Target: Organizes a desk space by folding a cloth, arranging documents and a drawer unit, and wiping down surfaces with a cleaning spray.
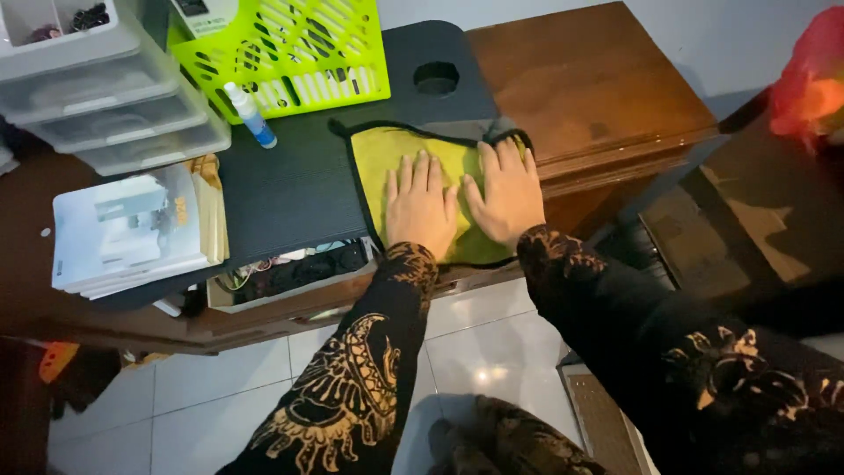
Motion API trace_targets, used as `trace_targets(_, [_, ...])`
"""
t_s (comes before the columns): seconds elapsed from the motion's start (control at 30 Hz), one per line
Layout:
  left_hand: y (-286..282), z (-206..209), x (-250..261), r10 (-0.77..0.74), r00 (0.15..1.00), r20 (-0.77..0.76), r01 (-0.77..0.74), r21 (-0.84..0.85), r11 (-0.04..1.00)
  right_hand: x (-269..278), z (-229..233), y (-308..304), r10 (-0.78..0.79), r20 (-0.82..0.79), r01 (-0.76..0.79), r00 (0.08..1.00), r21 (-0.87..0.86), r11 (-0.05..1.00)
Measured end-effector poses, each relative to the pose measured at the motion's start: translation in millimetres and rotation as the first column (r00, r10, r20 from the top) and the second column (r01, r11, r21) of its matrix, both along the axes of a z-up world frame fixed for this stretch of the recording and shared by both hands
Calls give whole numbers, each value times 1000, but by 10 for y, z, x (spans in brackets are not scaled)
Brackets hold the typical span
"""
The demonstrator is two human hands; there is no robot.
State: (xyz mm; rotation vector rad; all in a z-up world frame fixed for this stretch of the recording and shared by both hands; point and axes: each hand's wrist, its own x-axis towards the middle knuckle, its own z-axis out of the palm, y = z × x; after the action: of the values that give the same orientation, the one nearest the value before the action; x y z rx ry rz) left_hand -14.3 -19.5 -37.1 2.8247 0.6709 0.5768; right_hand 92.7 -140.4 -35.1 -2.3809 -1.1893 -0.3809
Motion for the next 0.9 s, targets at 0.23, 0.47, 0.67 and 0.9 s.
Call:
trace_targets(0.23, [413,-256,565,-124,991,42,119,112,987,556,-163,396,25,65,-17,998,-130,991])
trace_targets(0.47, [667,-229,1022,-119,993,19,117,78,990,1019,-99,757,44,-28,-48,999,-186,981])
trace_targets(0.67, [861,-295,1362,-99,994,41,97,48,994,1303,17,964,52,-115,-76,992,-219,973])
trace_targets(0.9, [788,-160,1318,-49,985,166,58,-53,997,1283,150,970,-77,-209,57,975,-101,993])
